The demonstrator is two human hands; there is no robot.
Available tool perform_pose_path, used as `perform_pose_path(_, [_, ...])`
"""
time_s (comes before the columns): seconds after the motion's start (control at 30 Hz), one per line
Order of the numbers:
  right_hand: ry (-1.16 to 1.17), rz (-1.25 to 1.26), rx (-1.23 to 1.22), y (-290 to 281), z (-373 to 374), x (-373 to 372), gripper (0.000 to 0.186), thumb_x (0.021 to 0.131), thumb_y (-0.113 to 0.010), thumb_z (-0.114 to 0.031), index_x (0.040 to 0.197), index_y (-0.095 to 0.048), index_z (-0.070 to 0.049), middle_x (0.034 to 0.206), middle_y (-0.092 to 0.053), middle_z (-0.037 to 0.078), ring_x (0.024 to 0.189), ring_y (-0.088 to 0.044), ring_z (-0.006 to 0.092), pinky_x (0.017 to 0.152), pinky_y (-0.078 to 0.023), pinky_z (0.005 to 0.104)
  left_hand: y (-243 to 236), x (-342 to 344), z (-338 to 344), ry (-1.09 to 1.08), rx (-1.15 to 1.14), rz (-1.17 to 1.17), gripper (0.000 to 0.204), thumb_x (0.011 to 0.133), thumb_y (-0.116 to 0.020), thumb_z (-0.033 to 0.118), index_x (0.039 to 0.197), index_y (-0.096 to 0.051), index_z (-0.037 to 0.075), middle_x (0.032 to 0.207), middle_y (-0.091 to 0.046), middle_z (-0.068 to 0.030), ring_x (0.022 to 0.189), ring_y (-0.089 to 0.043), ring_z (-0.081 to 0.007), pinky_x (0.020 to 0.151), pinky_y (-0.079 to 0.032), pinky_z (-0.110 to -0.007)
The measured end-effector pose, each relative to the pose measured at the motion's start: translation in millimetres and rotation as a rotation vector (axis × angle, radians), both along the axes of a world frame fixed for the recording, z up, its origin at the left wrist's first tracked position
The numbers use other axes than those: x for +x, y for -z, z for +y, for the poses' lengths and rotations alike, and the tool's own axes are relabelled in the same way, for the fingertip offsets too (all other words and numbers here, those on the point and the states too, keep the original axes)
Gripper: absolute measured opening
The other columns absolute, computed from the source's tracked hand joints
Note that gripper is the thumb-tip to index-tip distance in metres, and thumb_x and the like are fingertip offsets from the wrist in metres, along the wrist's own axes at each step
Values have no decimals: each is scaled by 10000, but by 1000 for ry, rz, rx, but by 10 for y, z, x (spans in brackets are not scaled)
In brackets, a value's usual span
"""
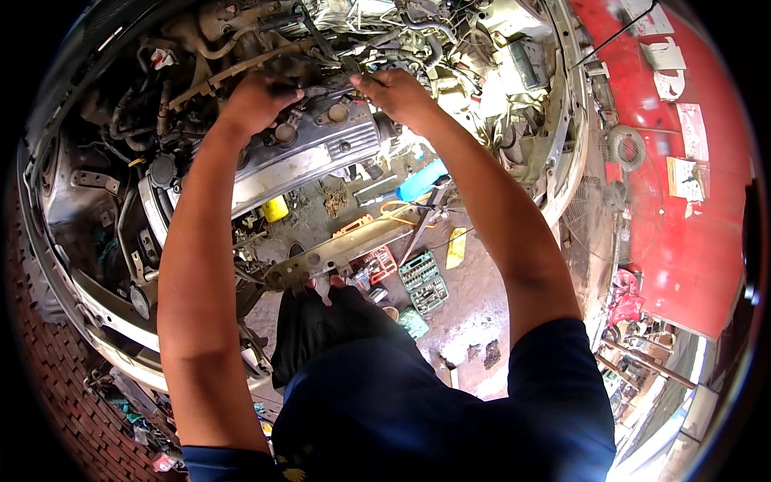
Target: The person works on a car engine with the hood open, using a wrench to tighten bolts on the engine block. They then move to a workbench to select a socket from a red basin and return to the engine to continue the repair.
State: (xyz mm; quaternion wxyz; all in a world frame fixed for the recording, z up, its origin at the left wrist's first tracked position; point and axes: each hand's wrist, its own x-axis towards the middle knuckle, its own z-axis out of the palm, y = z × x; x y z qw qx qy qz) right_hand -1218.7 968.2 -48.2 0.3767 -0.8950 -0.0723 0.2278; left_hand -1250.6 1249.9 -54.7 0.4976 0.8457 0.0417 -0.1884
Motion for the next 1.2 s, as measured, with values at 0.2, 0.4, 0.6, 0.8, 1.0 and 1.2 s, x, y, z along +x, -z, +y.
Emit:
perform_pose_path(0.2, [198, 146, 402, 29, 53, -22, 448, 995, -800, -453, 1082, -778, -13, 767, -659, -4, 676, -582, 83, 624, -467, 268, -108, -292, -135, 114, 143, -306, 334, 929, -821, 294, 1140, -795, 36, 983, -784, -179, 862, -737, -329, 822, -583, -442])
perform_pose_path(0.4, [175, -60, 309, 76, 119, -136, 486, 990, -814, -406, 1073, -750, 68, 842, -753, 90, 688, -730, 141, 586, -512, 297, 53, -1087, -724, -20, 355, -1055, 392, 901, -773, 232, 1225, -727, 15, 1190, -739, -169, 1113, -700, -369, 1015, -554, -475])
perform_pose_path(0.6, [276, -286, 329, 367, 186, -262, 435, 1011, -764, -407, 895, -732, 11, 689, -728, 146, 604, -720, 205, 603, -529, 375, 263, -1375, -1065, 96, 476, -808, 777, 915, -741, 274, 1563, -471, -62, 1655, -434, -258, 1519, -455, -392, 1275, -349, -498])
perform_pose_path(0.8, [387, -498, 241, 489, 358, -419, 409, 1011, -784, -335, 847, -693, 28, 625, -663, 78, 597, -630, 146, 570, -495, 335, 276, -1351, -1063, 159, 553, -731, 871, 896, -746, 289, 1606, -392, -71, 1729, -329, -240, 1588, -363, -384, 1310, -271, -527])
perform_pose_path(1.0, [457, -607, 262, 526, 458, -501, 362, 1027, -753, -284, 848, -646, 12, 677, -659, 119, 598, -562, 206, 594, -469, 394, 238, -1309, -1050, 156, 517, -736, 850, 902, -740, 289, 1594, -409, -75, 1713, -349, -255, 1574, -380, -398, 1300, -294, -522])
perform_pose_path(1.2, [362, -567, 230, 494, 433, -505, 360, 1039, -735, -281, 877, -620, 19, 715, -658, 145, 634, -552, 236, 630, -479, 406, 261, -1306, -1016, 176, 466, -713, 824, 915, -712, 266, 1589, -411, -102, 1715, -337, -277, 1583, -370, -397, 1313, -296, -493])
